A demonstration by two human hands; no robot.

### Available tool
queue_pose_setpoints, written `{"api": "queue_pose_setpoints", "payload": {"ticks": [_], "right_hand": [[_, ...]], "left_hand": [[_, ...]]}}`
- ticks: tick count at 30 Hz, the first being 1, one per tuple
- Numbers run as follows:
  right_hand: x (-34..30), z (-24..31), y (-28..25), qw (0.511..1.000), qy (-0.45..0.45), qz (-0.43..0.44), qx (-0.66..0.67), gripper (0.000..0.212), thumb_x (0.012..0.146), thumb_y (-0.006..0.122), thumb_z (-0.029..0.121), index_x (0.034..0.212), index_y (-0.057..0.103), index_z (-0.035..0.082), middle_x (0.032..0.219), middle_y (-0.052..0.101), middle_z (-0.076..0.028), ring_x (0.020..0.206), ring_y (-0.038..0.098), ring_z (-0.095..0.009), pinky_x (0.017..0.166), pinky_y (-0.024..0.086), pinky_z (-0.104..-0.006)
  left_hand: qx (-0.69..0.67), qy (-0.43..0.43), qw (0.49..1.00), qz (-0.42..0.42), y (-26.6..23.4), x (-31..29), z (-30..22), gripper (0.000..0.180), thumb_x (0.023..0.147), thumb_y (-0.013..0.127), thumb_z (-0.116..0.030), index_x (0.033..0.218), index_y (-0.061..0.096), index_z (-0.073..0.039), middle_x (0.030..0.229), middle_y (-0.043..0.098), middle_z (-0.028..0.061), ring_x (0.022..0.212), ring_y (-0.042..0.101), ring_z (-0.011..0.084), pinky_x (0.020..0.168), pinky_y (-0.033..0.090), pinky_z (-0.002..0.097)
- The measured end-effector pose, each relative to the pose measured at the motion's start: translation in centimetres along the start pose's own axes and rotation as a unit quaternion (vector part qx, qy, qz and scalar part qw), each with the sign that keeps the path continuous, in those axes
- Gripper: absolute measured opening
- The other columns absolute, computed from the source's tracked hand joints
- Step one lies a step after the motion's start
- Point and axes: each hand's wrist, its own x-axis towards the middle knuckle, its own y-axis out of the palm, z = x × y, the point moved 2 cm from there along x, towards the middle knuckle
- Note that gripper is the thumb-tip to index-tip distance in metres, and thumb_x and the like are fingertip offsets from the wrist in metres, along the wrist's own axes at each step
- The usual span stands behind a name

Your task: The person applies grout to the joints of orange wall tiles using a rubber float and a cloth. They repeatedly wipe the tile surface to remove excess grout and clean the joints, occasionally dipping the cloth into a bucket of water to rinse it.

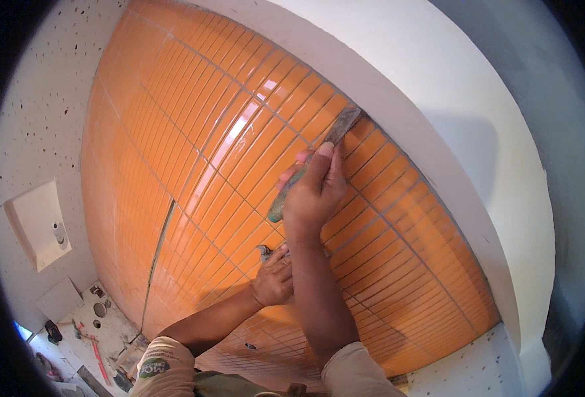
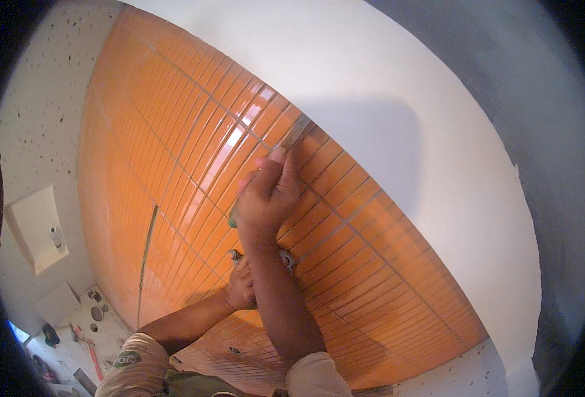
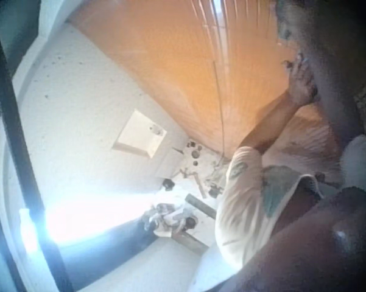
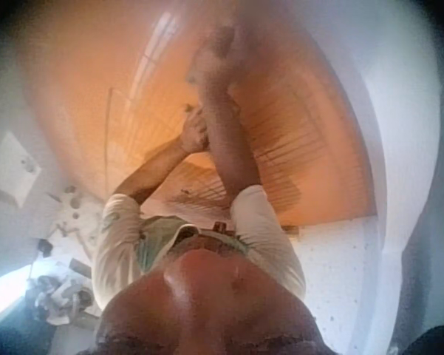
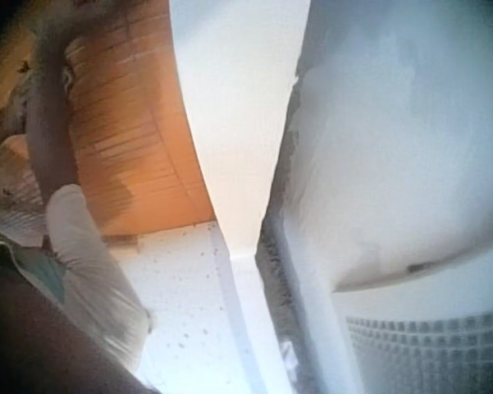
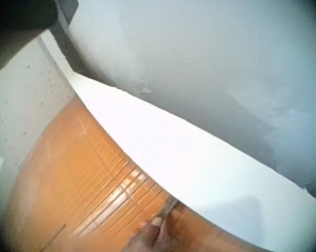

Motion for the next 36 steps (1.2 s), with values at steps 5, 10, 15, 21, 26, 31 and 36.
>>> {"api": "queue_pose_setpoints", "payload": {"ticks": [5, 10, 15, 21, 26, 31, 36], "right_hand": [[0.4, -0.4, 0.6, 1.000, -0.027, 0.003, 0.015, 0.032, 0.104, 0.038, 0.027, 0.111, 0.055, 0.001, 0.079, 0.052, -0.005, 0.050, 0.052, -0.011, 0.043, 0.045, -0.0262], [0.6, -1.7, 0.0, 0.993, -0.101, 0.046, -0.050, 0.031, 0.104, 0.038, 0.021, 0.119, 0.054, 0.000, 0.077, 0.053, -0.004, 0.052, 0.051, -0.009, 0.044, 0.043, -0.0247], [-0.5, -1.3, -0.6, 0.983, -0.151, 0.068, -0.074, 0.027, 0.102, 0.040, 0.013, 0.118, 0.056, -0.001, 0.072, 0.055, -0.004, 0.052, 0.052, -0.007, 0.045, 0.042, -0.0245], [0.7, -1.2, -1.4, 0.994, -0.091, 0.055, -0.032, 0.036, 0.105, 0.036, 0.024, 0.126, 0.051, 0.000, 0.081, 0.054, -0.004, 0.052, 0.054, -0.009, 0.044, 0.045, -0.0246], [0.4, 0.0, -0.7, 0.997, -0.061, 0.026, -0.039, 0.036, 0.105, 0.034, 0.025, 0.123, 0.053, 0.000, 0.079, 0.053, -0.005, 0.051, 0.054, -0.011, 0.044, 0.046, -0.0254], [0.4, 0.1, -0.4, 0.997, -0.055, 0.018, -0.048, 0.035, 0.105, 0.035, 0.025, 0.119, 0.054, -0.001, 0.080, 0.054, -0.006, 0.050, 0.054, -0.011, 0.044, 0.047, -0.0260], [0.6, -0.9, -0.5, 0.997, -0.057, 0.035, -0.032, 0.033, 0.105, 0.036, 0.026, 0.109, 0.055, 0.000, 0.080, 0.055, -0.006, 0.051, 0.055, -0.011, 0.044, 0.048, -0.0265]], "left_hand": [[-0.026, -0.017, 0.999, -0.027, -0.3, 0.6, -0.3, 0.031, 0.068, 0.070, -0.016, 0.096, 0.071, -0.002, 0.113, 0.065, 0.0129, 0.113, 0.060, 0.0298, 0.110, 0.035, 0.0538], [0.013, -0.002, 1.000, -0.009, -0.2, 0.3, -0.1, 0.036, 0.067, 0.070, -0.017, 0.100, 0.069, -0.004, 0.113, 0.065, 0.0114, 0.112, 0.061, 0.0273, 0.111, 0.033, 0.0524], [0.023, -0.007, 1.000, -0.010, -0.2, 0.4, -0.2, 0.036, 0.066, 0.071, -0.019, 0.099, 0.069, -0.007, 0.110, 0.065, 0.0092, 0.109, 0.061, 0.0244, 0.113, 0.030, 0.0494], [0.051, -0.002, 0.998, -0.023, -0.9, 1.3, -0.7, 0.036, 0.065, 0.072, -0.019, 0.099, 0.069, -0.007, 0.110, 0.065, 0.0077, 0.107, 0.061, 0.0222, 0.114, 0.028, 0.0479], [0.042, -0.004, 0.999, -0.019, -0.7, 1.1, -0.6, 0.037, 0.064, 0.073, -0.019, 0.099, 0.070, -0.006, 0.111, 0.064, 0.0078, 0.107, 0.061, 0.0216, 0.115, 0.027, 0.0470], [0.034, -0.002, 0.999, -0.015, -0.7, 0.7, -0.4, 0.031, 0.067, 0.071, -0.016, 0.096, 0.071, -0.005, 0.110, 0.065, 0.0093, 0.108, 0.061, 0.0226, 0.114, 0.029, 0.0476], [0.023, -0.008, 1.000, -0.007, -0.3, 0.3, -0.2, 0.028, 0.070, 0.068, -0.014, 0.095, 0.071, -0.004, 0.111, 0.066, 0.0113, 0.109, 0.061, 0.0243, 0.113, 0.030, 0.0480]]}}
